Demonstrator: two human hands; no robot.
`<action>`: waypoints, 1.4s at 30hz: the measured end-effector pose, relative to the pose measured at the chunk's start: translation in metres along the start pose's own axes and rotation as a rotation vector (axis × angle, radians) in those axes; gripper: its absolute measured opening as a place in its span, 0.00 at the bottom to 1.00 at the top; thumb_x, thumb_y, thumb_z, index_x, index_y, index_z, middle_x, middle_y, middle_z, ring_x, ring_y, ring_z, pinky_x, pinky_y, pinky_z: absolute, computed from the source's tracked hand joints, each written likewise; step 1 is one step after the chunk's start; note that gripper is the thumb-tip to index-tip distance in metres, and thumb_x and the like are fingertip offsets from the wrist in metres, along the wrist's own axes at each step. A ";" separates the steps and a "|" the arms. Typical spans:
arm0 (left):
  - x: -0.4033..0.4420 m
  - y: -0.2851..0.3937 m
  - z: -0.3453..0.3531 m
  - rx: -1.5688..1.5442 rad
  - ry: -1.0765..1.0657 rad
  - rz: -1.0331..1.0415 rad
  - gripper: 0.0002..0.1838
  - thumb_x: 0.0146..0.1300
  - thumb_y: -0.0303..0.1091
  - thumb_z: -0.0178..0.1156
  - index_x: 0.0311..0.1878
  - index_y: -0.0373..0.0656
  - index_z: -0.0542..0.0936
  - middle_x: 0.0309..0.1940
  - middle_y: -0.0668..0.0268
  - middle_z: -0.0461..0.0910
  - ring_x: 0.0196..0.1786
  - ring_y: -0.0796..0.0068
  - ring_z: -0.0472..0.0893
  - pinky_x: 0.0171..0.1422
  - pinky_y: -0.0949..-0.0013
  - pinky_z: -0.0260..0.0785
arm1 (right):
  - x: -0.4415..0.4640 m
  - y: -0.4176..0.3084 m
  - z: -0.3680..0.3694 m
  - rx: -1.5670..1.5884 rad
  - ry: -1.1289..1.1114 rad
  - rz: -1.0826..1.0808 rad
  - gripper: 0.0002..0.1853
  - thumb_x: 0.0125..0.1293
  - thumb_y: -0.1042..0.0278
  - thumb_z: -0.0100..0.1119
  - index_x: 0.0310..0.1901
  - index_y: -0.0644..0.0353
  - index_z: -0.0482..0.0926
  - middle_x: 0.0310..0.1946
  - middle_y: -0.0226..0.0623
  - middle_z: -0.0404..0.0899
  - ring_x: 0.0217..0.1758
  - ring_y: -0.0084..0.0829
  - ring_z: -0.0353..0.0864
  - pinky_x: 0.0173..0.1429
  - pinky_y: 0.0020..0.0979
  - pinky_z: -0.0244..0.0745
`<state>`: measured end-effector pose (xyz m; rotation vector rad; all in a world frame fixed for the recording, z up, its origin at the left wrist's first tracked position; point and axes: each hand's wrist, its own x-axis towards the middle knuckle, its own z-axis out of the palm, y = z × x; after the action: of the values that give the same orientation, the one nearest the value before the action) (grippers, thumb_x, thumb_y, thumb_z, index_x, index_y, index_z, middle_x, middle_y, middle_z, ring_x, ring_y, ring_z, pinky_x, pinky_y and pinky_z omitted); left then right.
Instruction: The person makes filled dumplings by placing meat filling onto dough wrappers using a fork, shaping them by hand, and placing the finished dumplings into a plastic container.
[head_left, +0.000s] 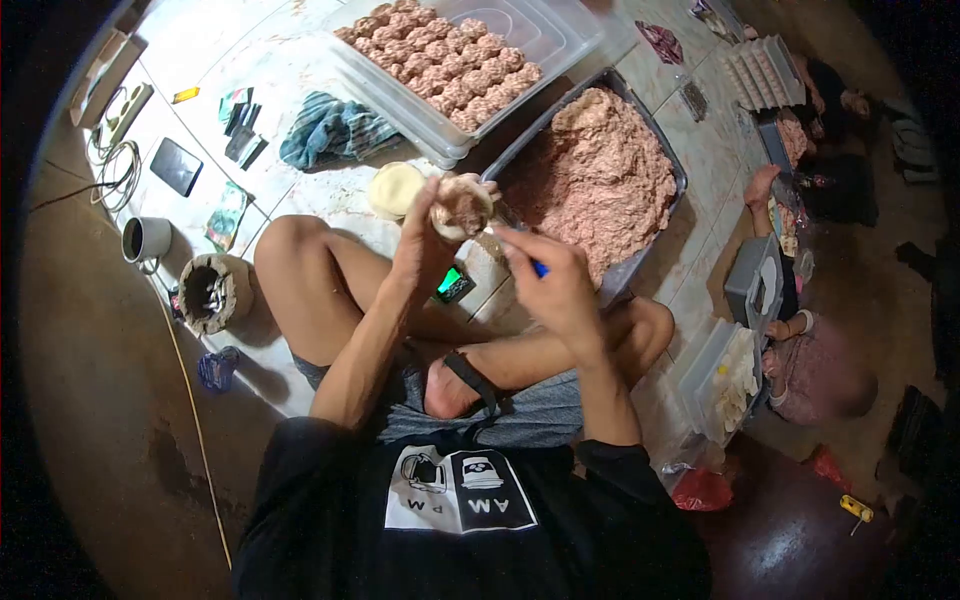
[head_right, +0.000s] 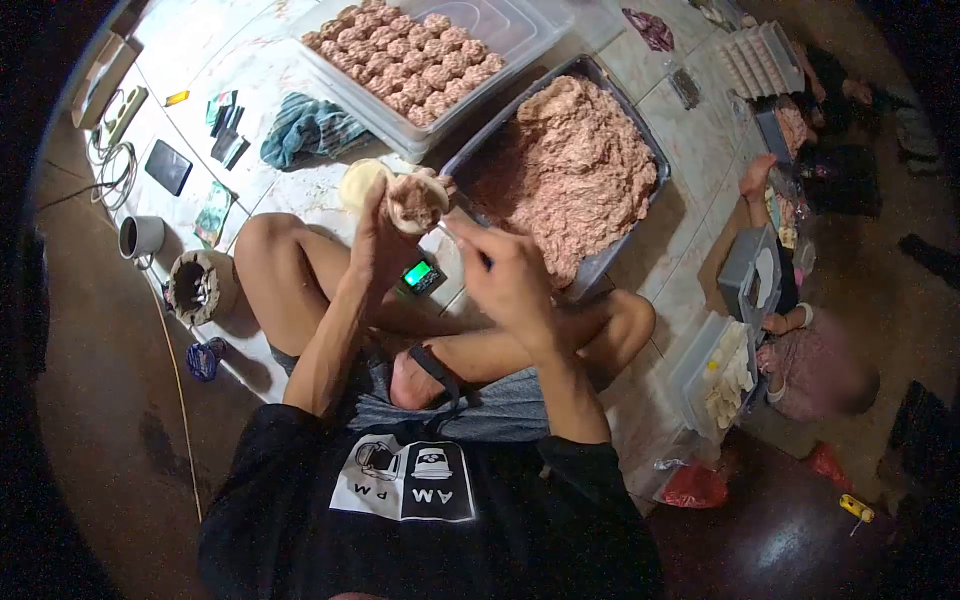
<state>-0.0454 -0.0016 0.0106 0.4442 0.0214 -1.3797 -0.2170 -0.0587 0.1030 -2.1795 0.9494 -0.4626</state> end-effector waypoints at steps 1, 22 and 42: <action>0.000 -0.001 -0.008 0.142 0.008 0.036 0.24 0.80 0.46 0.61 0.63 0.33 0.81 0.55 0.54 0.88 0.60 0.63 0.87 0.70 0.59 0.78 | 0.000 -0.001 0.014 -0.012 0.033 -0.033 0.15 0.70 0.74 0.64 0.56 0.55 0.91 0.40 0.55 0.88 0.40 0.56 0.89 0.45 0.44 0.83; 0.005 -0.007 -0.019 -0.135 -0.063 0.116 0.15 0.81 0.43 0.58 0.62 0.45 0.79 0.54 0.66 0.87 0.55 0.71 0.85 0.67 0.64 0.75 | -0.056 -0.021 0.035 1.197 -0.096 0.707 0.17 0.86 0.59 0.54 0.70 0.48 0.77 0.24 0.17 0.60 0.18 0.09 0.52 0.19 0.17 0.46; -0.016 -0.017 0.014 0.020 -0.016 0.203 0.16 0.79 0.31 0.61 0.65 0.40 0.72 0.67 0.46 0.81 0.68 0.59 0.82 0.76 0.56 0.74 | -0.046 0.008 0.064 0.261 0.302 0.180 0.17 0.83 0.66 0.58 0.66 0.63 0.84 0.41 0.38 0.88 0.43 0.29 0.86 0.47 0.30 0.80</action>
<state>-0.0677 0.0072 0.0225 0.4394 -0.0493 -1.1845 -0.2161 0.0005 0.0512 -1.8024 1.1636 -0.7957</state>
